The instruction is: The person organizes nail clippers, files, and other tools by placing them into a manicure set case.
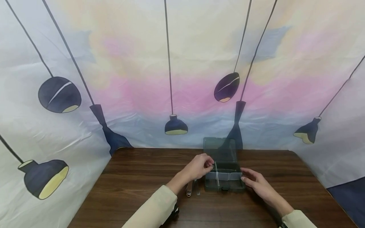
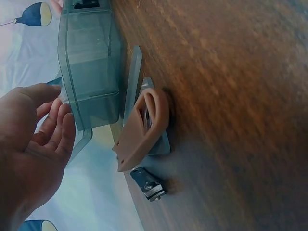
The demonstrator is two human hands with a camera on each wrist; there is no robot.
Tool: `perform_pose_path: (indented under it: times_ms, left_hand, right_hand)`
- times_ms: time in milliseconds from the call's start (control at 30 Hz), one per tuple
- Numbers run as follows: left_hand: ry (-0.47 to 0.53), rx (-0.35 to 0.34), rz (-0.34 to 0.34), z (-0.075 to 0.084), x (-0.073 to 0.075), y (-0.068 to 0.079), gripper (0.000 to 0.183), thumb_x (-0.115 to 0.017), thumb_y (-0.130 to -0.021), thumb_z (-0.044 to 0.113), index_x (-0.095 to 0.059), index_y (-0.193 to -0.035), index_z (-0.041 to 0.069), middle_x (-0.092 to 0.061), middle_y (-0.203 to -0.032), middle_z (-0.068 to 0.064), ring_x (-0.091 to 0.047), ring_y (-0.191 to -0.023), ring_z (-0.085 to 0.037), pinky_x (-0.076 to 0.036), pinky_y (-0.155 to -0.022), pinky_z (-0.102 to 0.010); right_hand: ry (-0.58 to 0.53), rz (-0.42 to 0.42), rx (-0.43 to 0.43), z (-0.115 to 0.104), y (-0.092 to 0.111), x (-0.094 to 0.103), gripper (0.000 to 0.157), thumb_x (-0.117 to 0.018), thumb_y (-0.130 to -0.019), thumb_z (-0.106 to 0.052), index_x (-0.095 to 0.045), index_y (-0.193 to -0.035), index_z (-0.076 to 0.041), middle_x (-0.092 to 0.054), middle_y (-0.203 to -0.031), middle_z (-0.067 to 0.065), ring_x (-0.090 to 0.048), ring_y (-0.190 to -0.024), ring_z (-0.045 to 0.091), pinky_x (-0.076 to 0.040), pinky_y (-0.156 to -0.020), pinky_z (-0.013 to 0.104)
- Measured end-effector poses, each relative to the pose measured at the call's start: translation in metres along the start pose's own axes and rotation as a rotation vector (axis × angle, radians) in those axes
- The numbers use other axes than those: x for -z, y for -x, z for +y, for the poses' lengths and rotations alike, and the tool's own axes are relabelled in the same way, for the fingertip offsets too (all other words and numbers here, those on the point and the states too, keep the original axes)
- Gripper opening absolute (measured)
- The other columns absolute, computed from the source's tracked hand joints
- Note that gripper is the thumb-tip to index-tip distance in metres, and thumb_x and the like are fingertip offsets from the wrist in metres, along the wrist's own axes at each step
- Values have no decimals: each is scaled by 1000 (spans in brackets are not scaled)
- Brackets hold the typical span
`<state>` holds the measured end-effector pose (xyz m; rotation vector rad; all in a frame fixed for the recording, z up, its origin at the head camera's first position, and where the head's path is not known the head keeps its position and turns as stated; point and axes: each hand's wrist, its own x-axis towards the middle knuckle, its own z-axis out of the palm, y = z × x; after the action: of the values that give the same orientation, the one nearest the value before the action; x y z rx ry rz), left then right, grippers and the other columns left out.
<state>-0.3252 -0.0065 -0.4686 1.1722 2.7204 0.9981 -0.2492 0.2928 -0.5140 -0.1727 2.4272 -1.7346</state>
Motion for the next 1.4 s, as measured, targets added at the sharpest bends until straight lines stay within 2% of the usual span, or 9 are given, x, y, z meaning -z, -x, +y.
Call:
perform_pose_path:
  times_ms: [267, 467, 667, 833, 1067, 1400]
  left_hand:
    - [-50, -12, 17, -9, 12, 7, 22, -70, -94, 18, -68, -113, 6, -60, -104, 2, -60, -91, -6, -51, -78, -17]
    - [-92, 45, 24, -25, 26, 17, 23, -70, -95, 20, -67, -114, 8, -60, -105, 1, -60, -94, -8, -51, -82, -22]
    - [-144, 103, 38, -48, 31, 26, 23, -72, -92, 17, -67, -113, 8, -60, -104, 3, -60, -94, -10, -52, -83, -26]
    - [-156, 145, 32, -61, 30, 32, 21, -73, -91, 16, -68, -110, 9, -60, -102, 1, -60, -92, -11, -52, -82, -28]
    - [-162, 189, 14, -78, 19, 35, 15, -72, -92, 18, -68, -105, 12, -60, -97, 2, -59, -87, -9, -52, -78, -25]
    - [-136, 188, 8, -75, 17, 32, 9, -71, -92, 14, -69, -100, 11, -60, -93, 3, -59, -83, -8, -51, -75, -23]
  right_hand:
    - [-5, 5, -2, 0, 0, -1, 61, -62, -99, -25, -38, -148, 2, -37, -151, 27, -37, -138, 41, -50, -98, 38]
    - [6, 8, -2, -2, 1, -1, 60, -61, -100, -25, -38, -148, 2, -38, -150, 27, -37, -138, 41, -50, -97, 37]
    - [32, 19, 6, -3, 2, 0, 60, -61, -100, -26, -40, -148, 1, -39, -150, 26, -39, -137, 40, -50, -96, 35]
    - [24, 14, 7, -3, 1, 0, 60, -61, -100, -26, -39, -148, 1, -38, -150, 26, -38, -137, 40, -50, -96, 34]
    - [34, 17, 7, -2, 1, -1, 60, -61, -99, -27, -40, -148, 1, -39, -150, 26, -39, -136, 40, -50, -95, 35]
    - [59, 22, 2, -2, 1, 0, 60, -61, -99, -29, -40, -148, -1, -39, -150, 24, -40, -136, 40, -49, -96, 38]
